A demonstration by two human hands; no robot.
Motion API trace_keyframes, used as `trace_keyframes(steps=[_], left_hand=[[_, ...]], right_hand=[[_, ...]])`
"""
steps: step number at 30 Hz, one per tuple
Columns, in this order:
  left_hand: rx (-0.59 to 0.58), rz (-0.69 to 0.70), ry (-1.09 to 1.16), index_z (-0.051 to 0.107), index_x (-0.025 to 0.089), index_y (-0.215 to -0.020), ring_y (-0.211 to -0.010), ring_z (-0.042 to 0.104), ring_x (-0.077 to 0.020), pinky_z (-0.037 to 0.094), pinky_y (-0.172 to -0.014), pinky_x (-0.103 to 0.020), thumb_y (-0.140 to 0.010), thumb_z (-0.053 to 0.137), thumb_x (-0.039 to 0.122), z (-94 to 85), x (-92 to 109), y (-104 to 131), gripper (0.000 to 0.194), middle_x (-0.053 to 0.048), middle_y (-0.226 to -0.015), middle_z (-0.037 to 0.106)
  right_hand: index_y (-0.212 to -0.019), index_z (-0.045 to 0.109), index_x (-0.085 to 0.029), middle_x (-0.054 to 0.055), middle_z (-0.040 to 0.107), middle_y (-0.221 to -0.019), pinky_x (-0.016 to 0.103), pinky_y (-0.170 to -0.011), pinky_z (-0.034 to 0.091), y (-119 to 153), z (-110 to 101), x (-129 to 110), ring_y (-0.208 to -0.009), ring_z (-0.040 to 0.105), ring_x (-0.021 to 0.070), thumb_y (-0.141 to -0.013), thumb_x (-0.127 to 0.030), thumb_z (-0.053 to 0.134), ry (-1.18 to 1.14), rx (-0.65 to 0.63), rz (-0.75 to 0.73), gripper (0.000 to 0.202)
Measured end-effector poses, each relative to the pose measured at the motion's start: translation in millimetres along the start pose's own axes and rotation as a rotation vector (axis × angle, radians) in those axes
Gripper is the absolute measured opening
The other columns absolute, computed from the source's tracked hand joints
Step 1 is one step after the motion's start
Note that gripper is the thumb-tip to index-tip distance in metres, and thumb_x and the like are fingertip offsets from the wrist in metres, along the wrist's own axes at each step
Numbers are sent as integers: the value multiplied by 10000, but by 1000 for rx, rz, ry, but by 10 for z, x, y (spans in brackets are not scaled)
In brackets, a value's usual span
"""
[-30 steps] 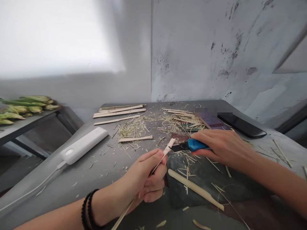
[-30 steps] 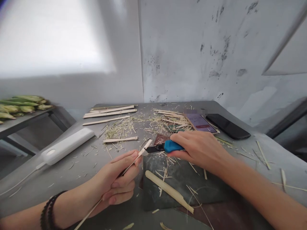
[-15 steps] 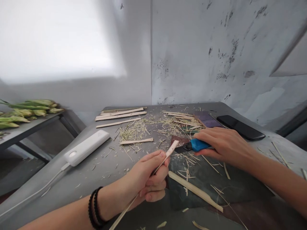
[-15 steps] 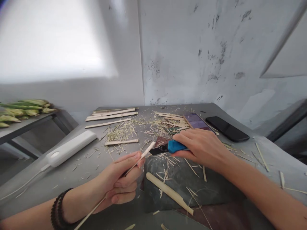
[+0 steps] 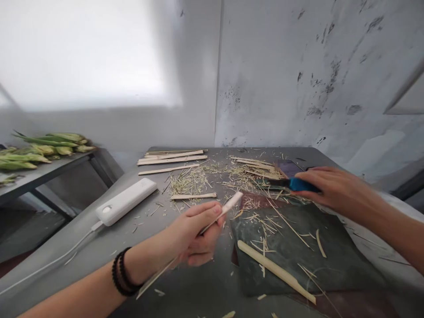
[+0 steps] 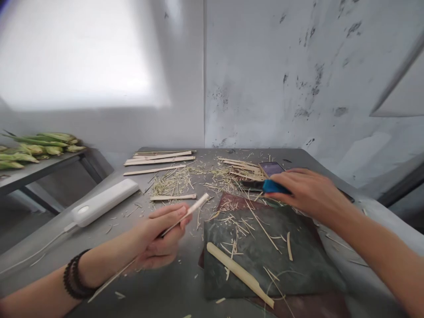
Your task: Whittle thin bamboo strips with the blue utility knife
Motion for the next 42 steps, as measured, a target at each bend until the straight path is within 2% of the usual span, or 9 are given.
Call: trace_keyframes(steps=[2, 5, 11, 19, 25, 29, 32, 36, 42], left_hand=[[103, 95, -179, 408, 281, -918, -352, 219, -109, 314, -396, -227, -1109, 241, 526, -198, 106, 13, 352, 138, -484, 268], [222, 251, -519, 495, 250, -928, -491, 338, -119, 265, -498, -256, -1092, 387, 466, -393, 271, 39, 292, 82, -587, 396], [279, 420, -1065, 606, 227, -922, -559, 338, -127, 163, -571, -319, -1084, 443, 364, -418, 409, 98, 267, 39, -660, 473], [378, 477, -1450, 702, 264, -1209, -744, 550, -165, 234, -556, -297, -1119, 398, 327, -596, 473, 103, 323, -39, -895, 675], [398, 479, -1560, 633, 255, -1390, -923, 606, -209, 481, -758, -325, -1104, 368, 201, -786, 347, 1, 393, -103, -1132, 669], [365, 480, -1573, 530, 273, -1508, -1060, 611, -252, 528, -906, -425, -1110, 409, 255, -789, 272, -51, 416, -131, -1293, 645], [334, 463, -1570, 569, 240, -1456, -1096, 625, -265, 527, -931, -433, -1108, 455, 302, -788, 216, -83, 371, -123, -1250, 676], [293, 461, -1547, 662, 215, -1294, -966, 656, -219, 523, -851, -358, -1115, 409, 248, -770, 195, -96, 311, -82, -1081, 707], [255, 515, -1506, 689, 232, -1238, -965, 649, -218, 514, -870, -357, -1095, 497, 287, -716, 218, -79, 245, -72, -1058, 710]], right_hand=[[-1097, 677, -200, 122, 773, -962, 416, -691, 530, 30, -60, 147, -890, 738, 331, -1069, -512, 495, 51, 43, 60, 363], [-1113, 673, -205, 120, 775, -993, 408, -719, 559, 11, -87, 53, -899, 745, 311, -1055, -519, 525, 37, 55, 38, 353], [-1133, 696, -274, 68, 789, -1035, 440, -858, 600, -22, 178, -387, -1050, 744, 315, -1024, -523, 579, -208, -106, -32, 297], [-1161, 689, -270, 68, 792, -1059, 425, -729, 595, 58, 476, -425, -896, 765, 286, -1022, -548, 563, -355, -287, 118, 335], [-1252, 660, -287, 70, 761, -1192, 454, -831, 603, 108, 612, -453, -1043, 748, 291, -1036, -579, 530, -401, -381, 130, 386], [-1217, 682, -284, 72, 760, -1181, 451, -815, 610, 86, 599, -467, -1048, 746, 294, -1032, -605, 521, -413, -403, 143, 404], [-1204, 697, -287, 67, 762, -1172, 442, -816, 610, 61, 567, -490, -1037, 749, 286, -1029, -593, 532, -424, -395, 140, 389], [-1199, 718, -292, 63, 768, -1160, 426, -797, 610, 34, 530, -491, -1022, 752, 282, -1014, -568, 574, -446, -376, 136, 362], [-1203, 723, -297, 64, 761, -1174, 425, -820, 615, 24, 549, -484, -1033, 751, 281, -1013, -582, 570, -469, -416, 137, 375]])
Point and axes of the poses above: each hand's wrist, its own y-axis away from the middle knuckle, its own z-axis out of the palm, x = y × z, the point moved 10 cm from there along -y, towards the middle knuckle
